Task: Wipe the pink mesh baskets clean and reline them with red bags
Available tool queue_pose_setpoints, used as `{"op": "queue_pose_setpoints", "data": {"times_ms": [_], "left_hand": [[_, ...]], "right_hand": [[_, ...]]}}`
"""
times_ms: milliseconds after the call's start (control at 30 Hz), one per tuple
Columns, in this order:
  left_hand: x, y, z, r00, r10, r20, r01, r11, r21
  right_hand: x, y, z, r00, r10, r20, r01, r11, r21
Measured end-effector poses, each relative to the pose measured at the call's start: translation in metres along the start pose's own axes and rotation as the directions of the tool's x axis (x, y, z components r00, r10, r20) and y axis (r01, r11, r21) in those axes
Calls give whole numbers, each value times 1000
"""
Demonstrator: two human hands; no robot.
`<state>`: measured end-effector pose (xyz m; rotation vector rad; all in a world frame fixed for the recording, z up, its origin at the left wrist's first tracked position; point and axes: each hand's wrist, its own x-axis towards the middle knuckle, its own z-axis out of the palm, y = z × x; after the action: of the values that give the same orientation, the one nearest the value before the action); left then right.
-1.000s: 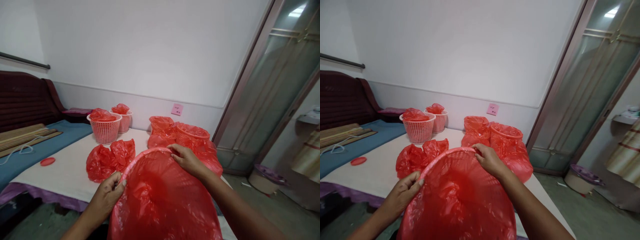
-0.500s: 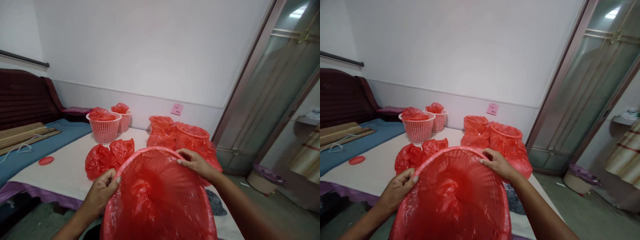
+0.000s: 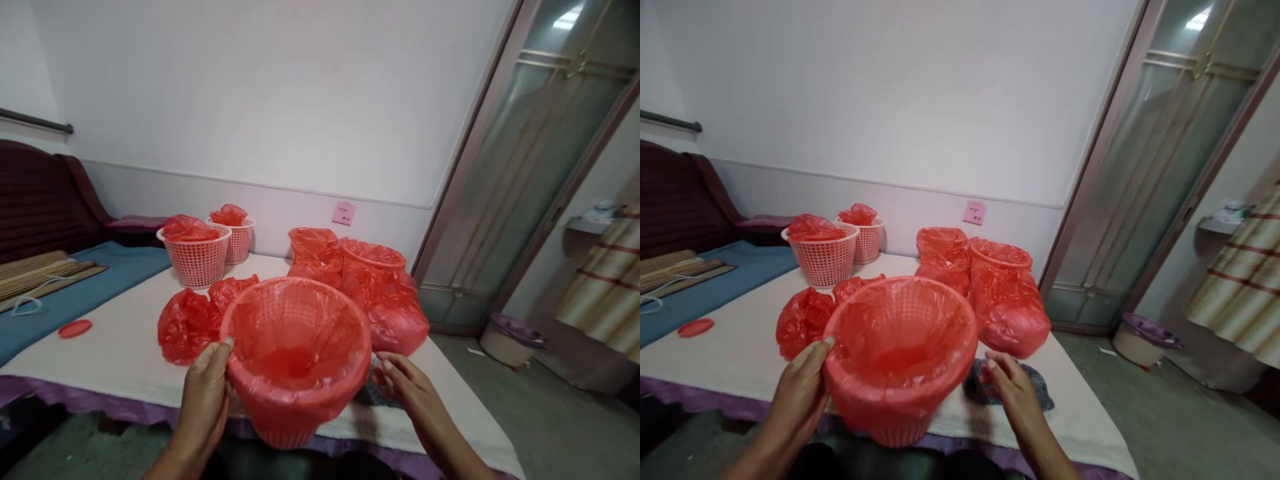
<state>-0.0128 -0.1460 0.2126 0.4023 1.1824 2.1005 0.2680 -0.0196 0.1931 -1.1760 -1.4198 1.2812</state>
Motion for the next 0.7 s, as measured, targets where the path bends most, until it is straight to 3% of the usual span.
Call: {"op": "queue_pose_setpoints", "data": {"times_ms": [200, 433, 567, 700], "left_hand": [[0, -4, 24, 999, 7, 41, -5, 999, -34], [-8, -10, 40, 998, 1, 61, 2, 999, -51], [-9, -9, 37, 996, -19, 83, 21, 1000, -21], [-5, -4, 27, 996, -36, 79, 34, 999, 16]], "right_hand": [[-9, 0, 17, 999, -28, 39, 22, 988, 153], [-25, -20, 27, 985, -173, 15, 168, 969, 180], [-24, -17, 36, 999, -37, 35, 22, 929, 370], [-21, -12, 43, 988, 68, 142, -137, 812, 567]]}}
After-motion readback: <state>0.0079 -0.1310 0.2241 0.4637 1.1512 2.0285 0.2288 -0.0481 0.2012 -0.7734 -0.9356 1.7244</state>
